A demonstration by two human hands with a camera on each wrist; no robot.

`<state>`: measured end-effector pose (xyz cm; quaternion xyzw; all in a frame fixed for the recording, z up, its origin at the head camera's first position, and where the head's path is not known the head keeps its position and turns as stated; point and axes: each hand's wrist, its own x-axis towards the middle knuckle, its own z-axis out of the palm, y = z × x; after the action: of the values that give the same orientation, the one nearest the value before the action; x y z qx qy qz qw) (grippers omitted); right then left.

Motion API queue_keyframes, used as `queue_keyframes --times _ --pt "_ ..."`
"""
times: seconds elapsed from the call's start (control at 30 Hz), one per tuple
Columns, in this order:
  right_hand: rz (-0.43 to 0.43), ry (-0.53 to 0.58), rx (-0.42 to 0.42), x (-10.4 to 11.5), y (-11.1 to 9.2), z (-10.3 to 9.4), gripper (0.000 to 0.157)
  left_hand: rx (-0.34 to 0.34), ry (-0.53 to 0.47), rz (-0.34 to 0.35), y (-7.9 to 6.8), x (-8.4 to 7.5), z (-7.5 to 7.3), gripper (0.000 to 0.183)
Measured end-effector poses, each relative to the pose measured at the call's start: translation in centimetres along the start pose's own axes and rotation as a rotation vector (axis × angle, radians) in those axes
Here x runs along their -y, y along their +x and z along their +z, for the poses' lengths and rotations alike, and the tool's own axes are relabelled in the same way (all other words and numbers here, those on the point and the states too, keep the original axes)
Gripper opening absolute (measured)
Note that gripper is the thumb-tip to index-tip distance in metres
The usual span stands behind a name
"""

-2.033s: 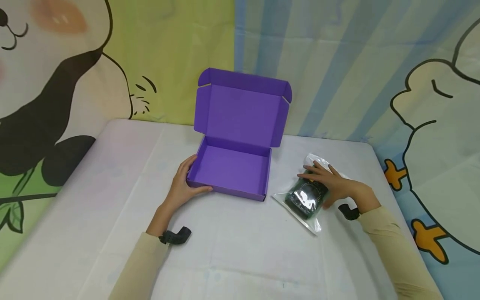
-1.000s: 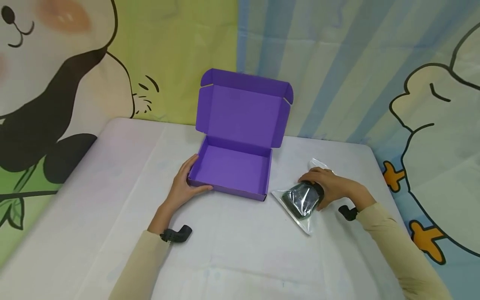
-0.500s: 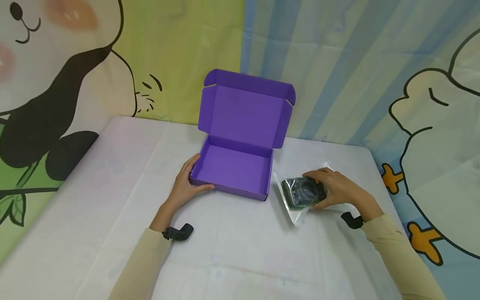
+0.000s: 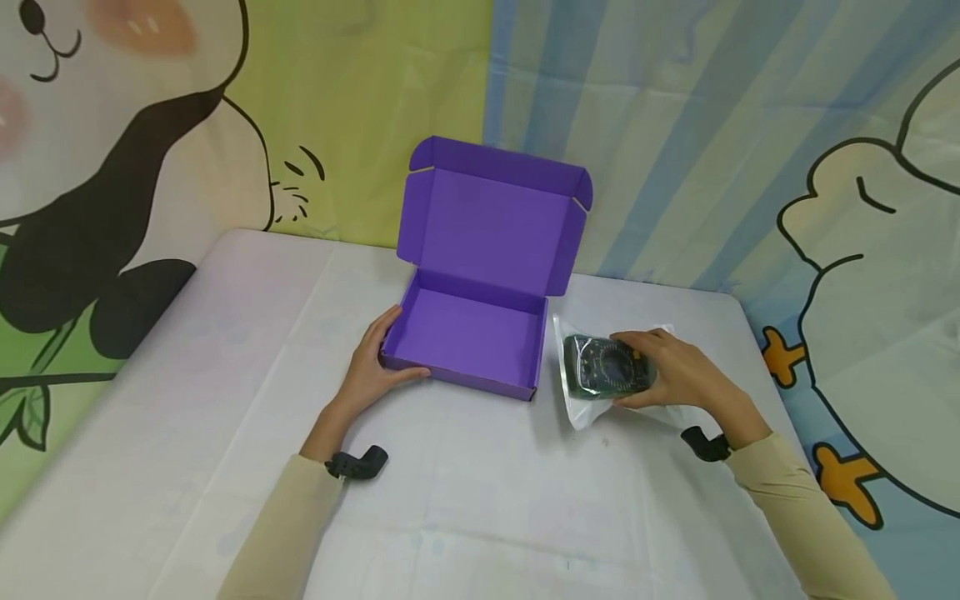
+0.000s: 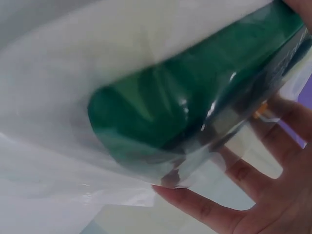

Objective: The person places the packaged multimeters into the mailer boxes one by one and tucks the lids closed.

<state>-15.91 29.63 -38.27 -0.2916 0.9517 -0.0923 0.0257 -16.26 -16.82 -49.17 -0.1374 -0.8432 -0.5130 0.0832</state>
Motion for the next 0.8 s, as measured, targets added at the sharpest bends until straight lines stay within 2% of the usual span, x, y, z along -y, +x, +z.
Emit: queue_keyframes --times 0.33,0.6,0.8 --pt "0.047 -0.034 0.013 0.8 0.2 -0.3 0.094 0.002 -0.001 -0.008 0.0 0.1 0.0 0.109" --pt "0.045 -0.054 0.0 1.5 0.5 -1.4 0.094 0.013 -0.017 -0.013 -0.2 0.3 0.4 0.108" --pt "0.031 -0.074 -0.008 1.8 1.7 -2.3 0.094 -0.007 -0.008 -0.006 -0.1 0.4 0.2 0.108"
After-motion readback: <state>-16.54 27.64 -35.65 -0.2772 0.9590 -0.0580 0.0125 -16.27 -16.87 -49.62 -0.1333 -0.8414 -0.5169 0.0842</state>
